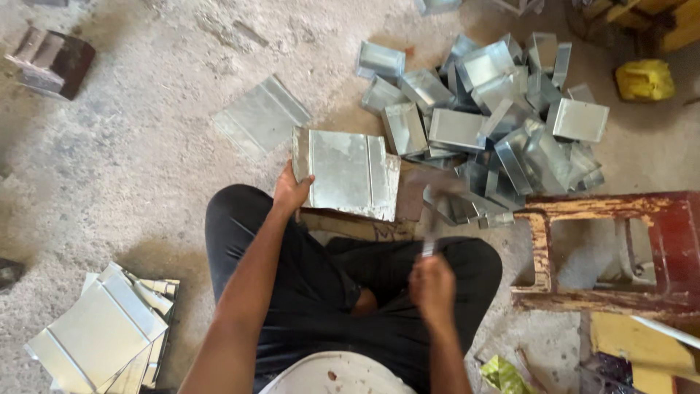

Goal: The person sits on the floor and uses a hammer to strike a metal sheet placed on a wooden block. They repeatedly pick up metal sheets, position them, and hammer them before moving them aside.

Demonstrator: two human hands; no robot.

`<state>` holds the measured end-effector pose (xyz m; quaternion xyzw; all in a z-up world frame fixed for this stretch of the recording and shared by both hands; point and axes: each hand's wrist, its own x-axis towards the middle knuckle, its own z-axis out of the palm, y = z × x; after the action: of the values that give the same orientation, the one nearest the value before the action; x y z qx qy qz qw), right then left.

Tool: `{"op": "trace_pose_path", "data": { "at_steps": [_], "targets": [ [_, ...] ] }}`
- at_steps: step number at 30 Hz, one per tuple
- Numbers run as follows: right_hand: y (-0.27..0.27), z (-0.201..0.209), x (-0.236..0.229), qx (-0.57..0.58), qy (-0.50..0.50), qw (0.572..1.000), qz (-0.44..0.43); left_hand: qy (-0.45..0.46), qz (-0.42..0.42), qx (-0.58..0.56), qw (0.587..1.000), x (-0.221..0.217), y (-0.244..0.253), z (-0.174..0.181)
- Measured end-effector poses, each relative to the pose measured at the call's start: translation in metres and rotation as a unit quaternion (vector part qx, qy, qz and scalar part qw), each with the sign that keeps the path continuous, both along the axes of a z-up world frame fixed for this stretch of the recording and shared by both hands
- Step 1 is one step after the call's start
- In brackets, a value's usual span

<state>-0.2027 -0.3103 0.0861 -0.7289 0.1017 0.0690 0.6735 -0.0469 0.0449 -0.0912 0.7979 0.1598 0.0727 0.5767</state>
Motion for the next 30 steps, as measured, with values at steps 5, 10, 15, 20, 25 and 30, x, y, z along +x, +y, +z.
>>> {"op": "trace_pose_path", "data": {
  "at_steps": [5,10,15,20,25,30],
  "targets": [
    [-0.048,0.11,0.009,0.2,-0.308,0.93,-0.01,0.006,-0.002,-0.014,1.0,0.0,-0.002,0.006],
    [-0.013,0.071,0.036,0.067,-0.572,0.789,-0.214,0.021,0.0,-0.017,1.0,-0.001,-0.003,0.005],
    [0.036,-0.053,-0.007,-0.183,-0.093,0.978,0.036,0.034,0.001,0.005,0.999,-0.003,-0.003,-0.001],
    [0.025,-0.015,-0.005,-0.048,0.067,0.997,0.006,0.023,-0.011,0.019,0.999,-0.003,-0.001,0.002],
    [-0.01,0.096,0.008,0.047,-0.206,0.975,-0.072,-0.027,-0.011,0.066,0.997,-0.008,-0.004,-0.016],
    [-0.02,0.116,0.012,0.052,-0.529,0.823,-0.201,-0.005,0.004,0.037,0.999,-0.013,-0.009,-0.016]
  ]
}}
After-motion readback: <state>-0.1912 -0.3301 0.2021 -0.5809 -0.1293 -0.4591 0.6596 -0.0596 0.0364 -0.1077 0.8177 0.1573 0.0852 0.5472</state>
